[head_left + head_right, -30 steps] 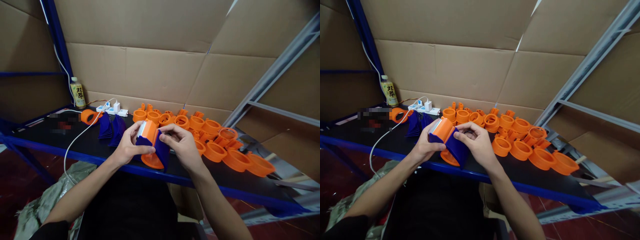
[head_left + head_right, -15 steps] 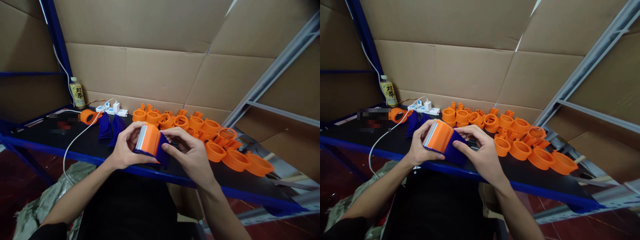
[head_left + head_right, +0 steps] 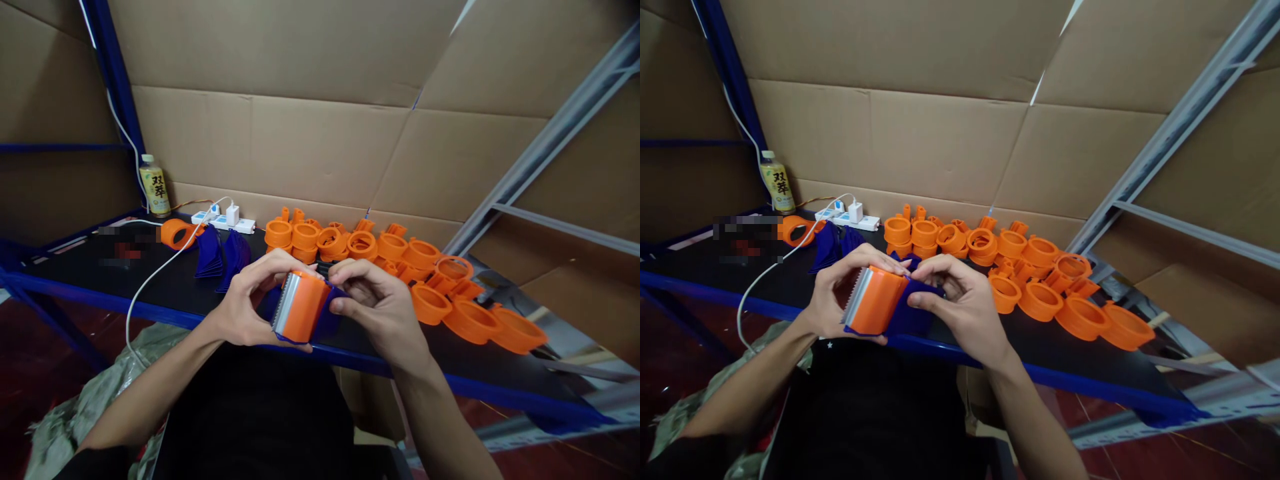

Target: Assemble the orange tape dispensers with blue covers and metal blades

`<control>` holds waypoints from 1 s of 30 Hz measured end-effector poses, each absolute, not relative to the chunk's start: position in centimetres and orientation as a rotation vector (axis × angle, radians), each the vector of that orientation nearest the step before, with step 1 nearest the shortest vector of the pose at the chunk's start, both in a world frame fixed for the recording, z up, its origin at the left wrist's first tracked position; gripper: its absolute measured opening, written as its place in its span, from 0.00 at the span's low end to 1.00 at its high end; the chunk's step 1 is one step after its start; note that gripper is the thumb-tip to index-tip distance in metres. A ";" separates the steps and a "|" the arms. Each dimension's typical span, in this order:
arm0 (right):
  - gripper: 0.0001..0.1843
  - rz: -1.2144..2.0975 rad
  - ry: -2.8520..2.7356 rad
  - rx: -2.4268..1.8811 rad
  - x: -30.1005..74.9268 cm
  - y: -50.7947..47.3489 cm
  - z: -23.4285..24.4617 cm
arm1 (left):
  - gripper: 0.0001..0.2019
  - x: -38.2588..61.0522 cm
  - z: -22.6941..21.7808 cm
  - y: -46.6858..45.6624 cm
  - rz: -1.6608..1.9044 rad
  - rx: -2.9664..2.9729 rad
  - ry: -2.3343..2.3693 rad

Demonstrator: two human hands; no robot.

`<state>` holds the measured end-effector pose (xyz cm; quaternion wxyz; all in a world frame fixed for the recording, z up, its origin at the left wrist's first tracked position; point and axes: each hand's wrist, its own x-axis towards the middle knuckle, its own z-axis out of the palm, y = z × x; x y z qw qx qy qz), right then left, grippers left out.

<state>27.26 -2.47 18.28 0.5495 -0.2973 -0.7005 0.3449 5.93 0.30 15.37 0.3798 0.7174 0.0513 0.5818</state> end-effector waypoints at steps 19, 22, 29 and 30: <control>0.23 -0.138 -1.954 -0.779 26.3 -2.5 18.3 | 0.26 5.5 16.3 0.6 1.741 1.443 0.411; 0.41 -0.382 -2.269 -0.737 24.7 -3.3 19.5 | 0.19 3.7 17.2 2.2 1.896 1.140 0.491; 0.38 -0.618 -2.542 -0.764 19.7 -0.5 22.7 | 0.15 0.3 17.8 4.8 1.799 0.991 0.537; 0.36 -0.594 -2.559 -0.757 19.2 0.0 23.1 | 0.15 0.2 17.8 4.9 1.777 0.994 0.544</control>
